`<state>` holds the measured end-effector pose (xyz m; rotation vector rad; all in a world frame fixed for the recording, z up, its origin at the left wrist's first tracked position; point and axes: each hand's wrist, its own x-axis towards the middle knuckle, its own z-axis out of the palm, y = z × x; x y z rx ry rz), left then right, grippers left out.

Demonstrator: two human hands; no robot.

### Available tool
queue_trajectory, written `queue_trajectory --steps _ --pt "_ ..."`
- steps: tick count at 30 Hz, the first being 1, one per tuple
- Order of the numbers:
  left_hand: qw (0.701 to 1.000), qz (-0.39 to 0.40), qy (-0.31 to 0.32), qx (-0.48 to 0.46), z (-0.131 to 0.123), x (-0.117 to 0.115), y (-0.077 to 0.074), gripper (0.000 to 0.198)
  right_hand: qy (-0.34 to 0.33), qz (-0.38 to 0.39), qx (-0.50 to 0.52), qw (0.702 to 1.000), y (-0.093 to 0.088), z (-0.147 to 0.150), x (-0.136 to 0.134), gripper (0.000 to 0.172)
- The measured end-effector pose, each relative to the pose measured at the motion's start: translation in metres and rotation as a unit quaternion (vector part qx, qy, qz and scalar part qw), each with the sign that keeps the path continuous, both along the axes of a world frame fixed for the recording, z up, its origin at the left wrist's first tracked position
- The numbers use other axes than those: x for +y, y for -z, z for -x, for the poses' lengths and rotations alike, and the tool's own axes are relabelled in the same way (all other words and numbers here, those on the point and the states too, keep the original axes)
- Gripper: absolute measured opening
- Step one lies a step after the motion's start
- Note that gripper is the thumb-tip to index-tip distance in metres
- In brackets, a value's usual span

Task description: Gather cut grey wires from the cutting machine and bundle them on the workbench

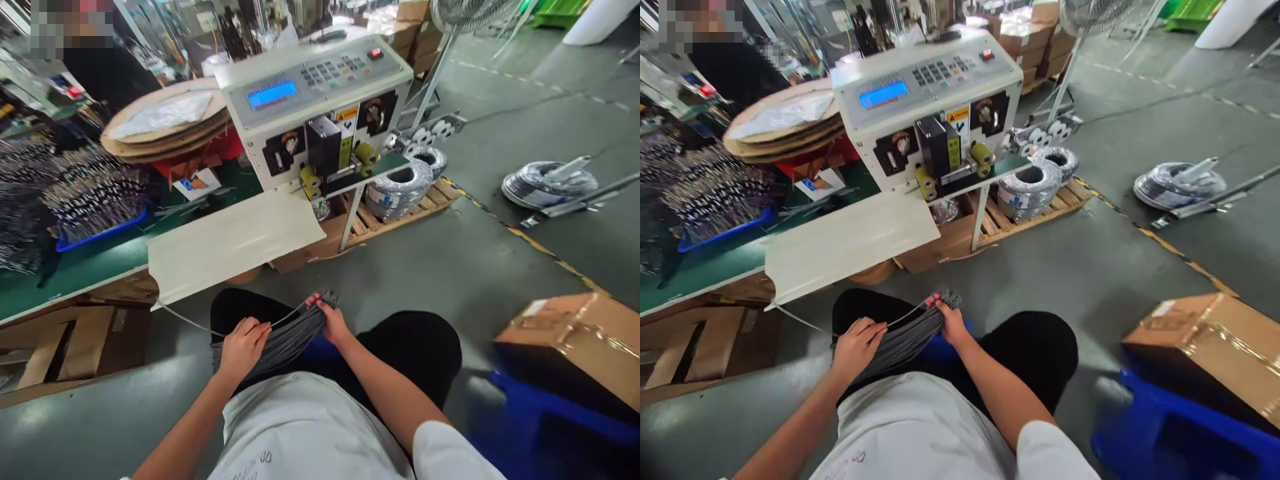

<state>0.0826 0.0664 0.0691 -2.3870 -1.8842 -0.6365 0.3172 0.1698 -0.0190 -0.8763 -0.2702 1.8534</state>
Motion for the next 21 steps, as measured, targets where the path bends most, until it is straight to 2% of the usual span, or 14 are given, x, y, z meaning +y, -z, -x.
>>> queue_trajectory --steps 3,6,12,17,21 --pt "0.999 0.046 -0.001 -0.013 -0.012 -0.01 0.025 0.026 -0.006 0.01 -0.006 1.0 0.003 -0.002 -0.001 0.038" --pt "0.997 0.056 -0.011 -0.046 -0.012 -0.014 0.035 0.025 -0.011 0.013 -0.008 1.0 0.007 -0.003 -0.002 0.036" --pt "0.991 0.04 -0.06 -0.117 -0.011 -0.014 0.036 0.024 -0.011 -0.008 -0.005 1.0 0.007 -0.003 -0.004 0.032" --pt "0.992 0.073 -0.049 -0.094 -0.014 -0.015 0.036 0.026 -0.009 -0.017 -0.007 1.0 0.005 -0.003 -0.005 0.038" --pt "0.991 0.111 -0.043 -0.065 -0.015 -0.014 0.03 0.029 0.006 0.005 -0.004 1.0 0.007 0.0 -0.005 0.038"
